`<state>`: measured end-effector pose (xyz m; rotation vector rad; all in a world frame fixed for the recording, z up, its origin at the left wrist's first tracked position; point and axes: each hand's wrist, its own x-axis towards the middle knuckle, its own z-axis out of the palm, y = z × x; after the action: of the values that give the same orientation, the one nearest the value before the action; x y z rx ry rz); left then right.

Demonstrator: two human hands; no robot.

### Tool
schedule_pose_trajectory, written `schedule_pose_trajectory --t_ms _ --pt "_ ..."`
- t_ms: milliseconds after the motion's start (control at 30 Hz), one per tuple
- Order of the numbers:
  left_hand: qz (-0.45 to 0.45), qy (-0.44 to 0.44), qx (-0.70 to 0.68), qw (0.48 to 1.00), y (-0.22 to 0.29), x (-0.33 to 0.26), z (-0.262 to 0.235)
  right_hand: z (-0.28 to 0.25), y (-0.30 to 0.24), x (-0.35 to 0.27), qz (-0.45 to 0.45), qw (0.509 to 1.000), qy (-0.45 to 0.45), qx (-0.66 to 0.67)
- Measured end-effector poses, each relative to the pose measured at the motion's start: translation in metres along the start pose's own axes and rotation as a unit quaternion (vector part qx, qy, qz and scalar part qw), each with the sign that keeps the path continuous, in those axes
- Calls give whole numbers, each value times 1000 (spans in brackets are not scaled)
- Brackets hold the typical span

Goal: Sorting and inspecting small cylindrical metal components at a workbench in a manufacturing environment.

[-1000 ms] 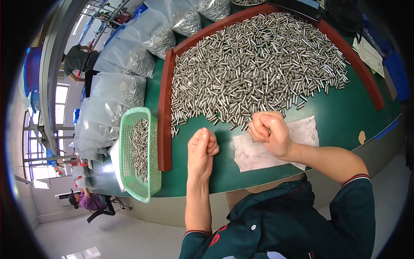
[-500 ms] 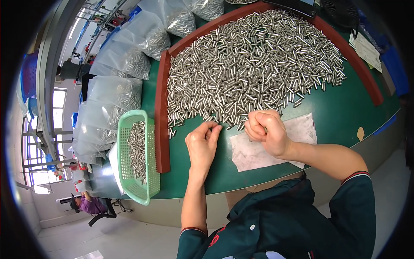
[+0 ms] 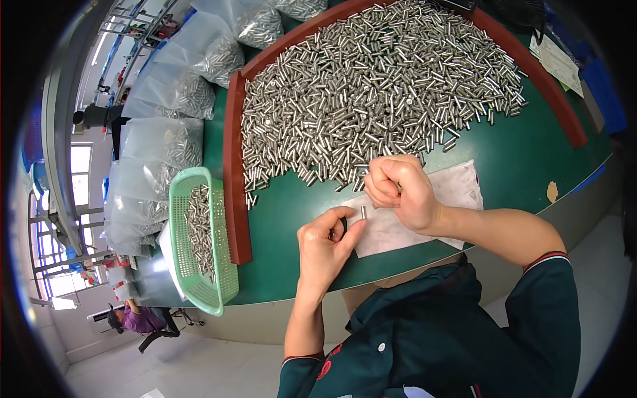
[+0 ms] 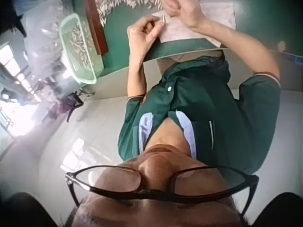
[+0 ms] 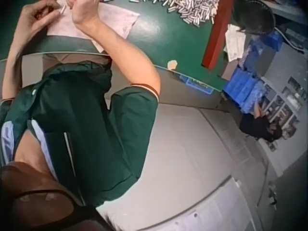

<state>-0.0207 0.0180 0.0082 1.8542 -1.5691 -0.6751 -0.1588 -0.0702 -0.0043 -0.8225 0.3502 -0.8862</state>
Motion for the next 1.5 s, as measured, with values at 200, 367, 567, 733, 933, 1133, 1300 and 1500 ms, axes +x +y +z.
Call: schedule_pose_trajectory --t_ms 200,367,567,733,933,1133,1300,1500 --pt "11 7 18 1000 3 3 13 -3 -3 0 -4 999 -15 42" --pt "27 18 2 999 5 4 14 -5 -8 0 3 998 -9 60" --pt "4 13 3 1000 2 3 16 -5 -3 -2 6 997 3 83" --pt "13 14 5 1000 1 4 16 -5 1 -4 2 997 11 76" --pt "25 20 9 999 2 5 16 -5 1 -2 -2 998 -3 65" --pt "-23 26 -64 997 3 4 13 1 3 -3 -21 1000 -4 20" --pt "-218 -81 -697 678 -7 11 -12 -1 1 -4 -4 999 -12 33" --pt "-227 -70 -706 667 -21 12 -10 -1 1 -3 8 999 -11 39"
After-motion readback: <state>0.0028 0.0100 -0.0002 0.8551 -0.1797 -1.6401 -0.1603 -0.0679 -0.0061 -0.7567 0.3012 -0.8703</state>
